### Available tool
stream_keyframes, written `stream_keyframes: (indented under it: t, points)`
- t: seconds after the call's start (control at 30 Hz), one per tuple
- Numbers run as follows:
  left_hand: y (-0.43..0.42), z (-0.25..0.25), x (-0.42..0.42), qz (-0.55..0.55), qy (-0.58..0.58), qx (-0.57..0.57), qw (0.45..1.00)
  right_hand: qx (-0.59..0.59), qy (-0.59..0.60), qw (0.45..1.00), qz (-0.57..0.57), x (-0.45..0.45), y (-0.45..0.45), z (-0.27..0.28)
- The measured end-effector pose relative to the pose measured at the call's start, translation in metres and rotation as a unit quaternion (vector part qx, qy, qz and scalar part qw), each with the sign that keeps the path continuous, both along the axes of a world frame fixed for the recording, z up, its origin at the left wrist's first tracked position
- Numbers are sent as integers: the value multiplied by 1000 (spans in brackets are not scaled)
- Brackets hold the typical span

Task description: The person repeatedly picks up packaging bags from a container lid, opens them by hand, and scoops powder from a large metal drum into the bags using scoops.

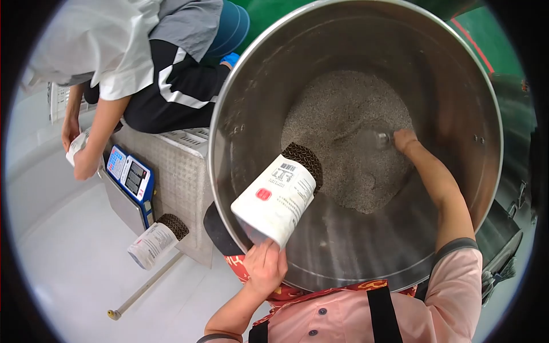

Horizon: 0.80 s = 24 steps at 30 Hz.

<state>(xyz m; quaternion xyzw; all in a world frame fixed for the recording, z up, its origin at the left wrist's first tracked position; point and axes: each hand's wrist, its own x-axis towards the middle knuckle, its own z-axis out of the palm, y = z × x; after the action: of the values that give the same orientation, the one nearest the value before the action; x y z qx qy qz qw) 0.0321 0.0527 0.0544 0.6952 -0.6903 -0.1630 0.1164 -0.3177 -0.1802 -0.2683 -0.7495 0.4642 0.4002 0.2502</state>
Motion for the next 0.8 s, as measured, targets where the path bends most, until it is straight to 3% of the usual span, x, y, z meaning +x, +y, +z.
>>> stream_keyframes:
  t: [0.1, 0.33, 0.53, 0.63, 0.8]
  points:
    - [-5, 0, 2, -12, 25, -18, 999, 20, -51, 997, -63, 44, 3, -10]
    - [-4, 7, -4, 8, 3, -35, 999, 70, -123, 989, -43, 166, 46, -89]
    - [11, 8, -6, 42, 36, -38, 998, 29, -241, 969, -36, 153, 47, -72]
    - [20, 1, -10, 64, 10, -47, 997, 59, -225, 972, -20, 148, 47, -60]
    - [5, 3, -17, 86, 70, -87, 990, 82, -275, 958, 23, 142, 61, -17]
